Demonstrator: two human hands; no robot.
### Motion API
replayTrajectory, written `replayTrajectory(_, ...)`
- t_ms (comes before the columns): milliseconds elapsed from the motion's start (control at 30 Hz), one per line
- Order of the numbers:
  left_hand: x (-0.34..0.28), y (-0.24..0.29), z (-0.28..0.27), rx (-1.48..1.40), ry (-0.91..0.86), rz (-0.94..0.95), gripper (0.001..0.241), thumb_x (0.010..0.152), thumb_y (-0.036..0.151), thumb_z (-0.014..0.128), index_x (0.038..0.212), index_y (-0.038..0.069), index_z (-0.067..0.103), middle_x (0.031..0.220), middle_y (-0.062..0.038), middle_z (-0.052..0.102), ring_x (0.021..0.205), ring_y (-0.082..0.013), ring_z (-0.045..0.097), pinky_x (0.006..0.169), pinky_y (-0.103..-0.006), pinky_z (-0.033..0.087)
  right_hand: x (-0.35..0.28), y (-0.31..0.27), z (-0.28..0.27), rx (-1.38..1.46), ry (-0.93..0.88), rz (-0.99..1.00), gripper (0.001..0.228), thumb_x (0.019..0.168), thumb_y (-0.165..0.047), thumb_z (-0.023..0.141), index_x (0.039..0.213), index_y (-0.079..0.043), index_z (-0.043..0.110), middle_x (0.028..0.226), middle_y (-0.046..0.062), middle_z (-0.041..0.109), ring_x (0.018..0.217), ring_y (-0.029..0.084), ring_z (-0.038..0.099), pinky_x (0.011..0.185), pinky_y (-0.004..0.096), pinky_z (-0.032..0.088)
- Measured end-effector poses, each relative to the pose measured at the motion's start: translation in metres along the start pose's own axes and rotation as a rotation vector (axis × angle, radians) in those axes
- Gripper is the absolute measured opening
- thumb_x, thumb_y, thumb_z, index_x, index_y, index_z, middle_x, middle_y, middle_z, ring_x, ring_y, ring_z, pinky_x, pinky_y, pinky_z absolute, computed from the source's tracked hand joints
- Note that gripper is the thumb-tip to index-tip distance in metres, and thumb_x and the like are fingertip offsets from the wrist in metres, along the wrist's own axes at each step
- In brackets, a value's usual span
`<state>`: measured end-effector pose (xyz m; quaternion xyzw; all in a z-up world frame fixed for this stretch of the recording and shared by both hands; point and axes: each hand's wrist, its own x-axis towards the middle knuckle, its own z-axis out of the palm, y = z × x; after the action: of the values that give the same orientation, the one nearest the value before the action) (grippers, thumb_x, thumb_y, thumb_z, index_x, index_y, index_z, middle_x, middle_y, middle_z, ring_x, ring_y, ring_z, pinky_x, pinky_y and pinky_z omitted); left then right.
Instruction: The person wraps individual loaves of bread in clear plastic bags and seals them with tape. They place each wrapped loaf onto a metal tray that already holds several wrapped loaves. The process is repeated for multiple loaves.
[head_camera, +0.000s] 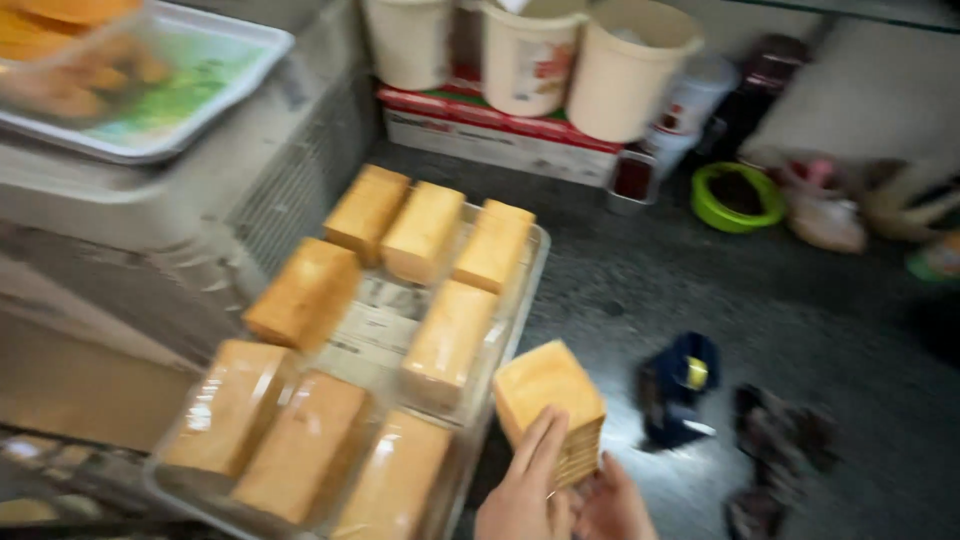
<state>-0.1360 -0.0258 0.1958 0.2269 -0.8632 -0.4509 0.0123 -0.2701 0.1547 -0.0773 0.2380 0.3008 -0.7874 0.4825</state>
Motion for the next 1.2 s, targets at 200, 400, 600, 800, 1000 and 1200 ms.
replayTrajectory(200,-0.010,0.001,0.041,-0.056,-0.197,-0.117,0.098,0.074,0.014,0.051,0.162,0.051,0.028,0.171,0.026,0.034,0.142,-0.0113,0.057,0.097,-0.0424,0.058,-0.022,0.021,-0.041,0.333,0.088,-0.029,0.035,0.093,-0.036,0.061,0.118,-0.011,0.065,0.128,0.017,0.070,0.124,0.031,0.065,0.114,0.054,0.046)
replayTrajectory(400,-0.017,-0.012,0.050,-0.073,-0.119,0.042,0.078,0.083,0.005,0.050,0.153,0.038,0.052,0.161,0.014,0.055,0.140,-0.0109,0.060,0.102,-0.0345,0.053,-0.052,0.023,-0.029,0.254,0.011,0.302,0.059,0.099,-0.066,0.051,0.102,-0.009,0.062,0.090,0.016,0.070,0.087,0.029,0.070,0.087,0.043,0.056)
replayTrajectory(600,-0.051,0.022,-0.014,-0.311,-0.030,-0.220,0.052,0.098,0.022,0.061,0.147,0.039,0.069,0.059,-0.002,0.070,0.053,-0.0101,0.062,0.062,-0.0230,0.054,-0.159,0.033,0.023,-0.204,0.426,0.206,0.052,0.097,-0.033,0.065,0.131,0.006,0.071,0.134,0.038,0.074,0.114,0.056,0.071,0.099,0.057,0.053)
replayTrajectory(800,-0.066,0.053,-0.034,-0.622,0.074,-0.109,0.047,0.090,0.016,0.074,0.136,0.020,0.076,0.121,0.001,0.089,0.074,-0.0099,0.087,0.075,-0.0215,0.067,-0.263,-0.008,0.143,-1.395,-0.237,-0.809,0.031,0.087,-0.031,0.084,0.116,-0.018,0.084,0.129,0.003,0.084,0.124,0.018,0.077,0.109,0.038,0.049)
replayTrajectory(1000,-0.072,0.092,-0.035,-0.921,-0.023,0.126,0.047,0.092,0.005,0.071,0.139,0.004,0.066,0.140,-0.015,0.078,0.088,-0.0152,0.085,0.082,-0.0266,0.069,-0.266,-0.009,0.182,-1.275,-0.183,-0.646,0.050,0.079,-0.014,0.088,0.128,-0.018,0.079,0.136,0.001,0.084,0.129,0.010,0.072,0.114,0.031,0.048)
replayTrajectory(1200,-0.075,0.089,-0.038,-0.847,0.056,0.178,0.067,0.090,0.020,0.075,0.153,0.009,0.052,0.151,-0.011,0.070,0.127,-0.0199,0.075,0.108,-0.0324,0.059,-0.280,-0.033,0.202,-1.132,-0.202,-0.835,0.026,0.098,-0.018,0.066,0.090,-0.004,0.087,0.086,0.008,0.088,0.090,0.017,0.081,0.093,0.031,0.057)
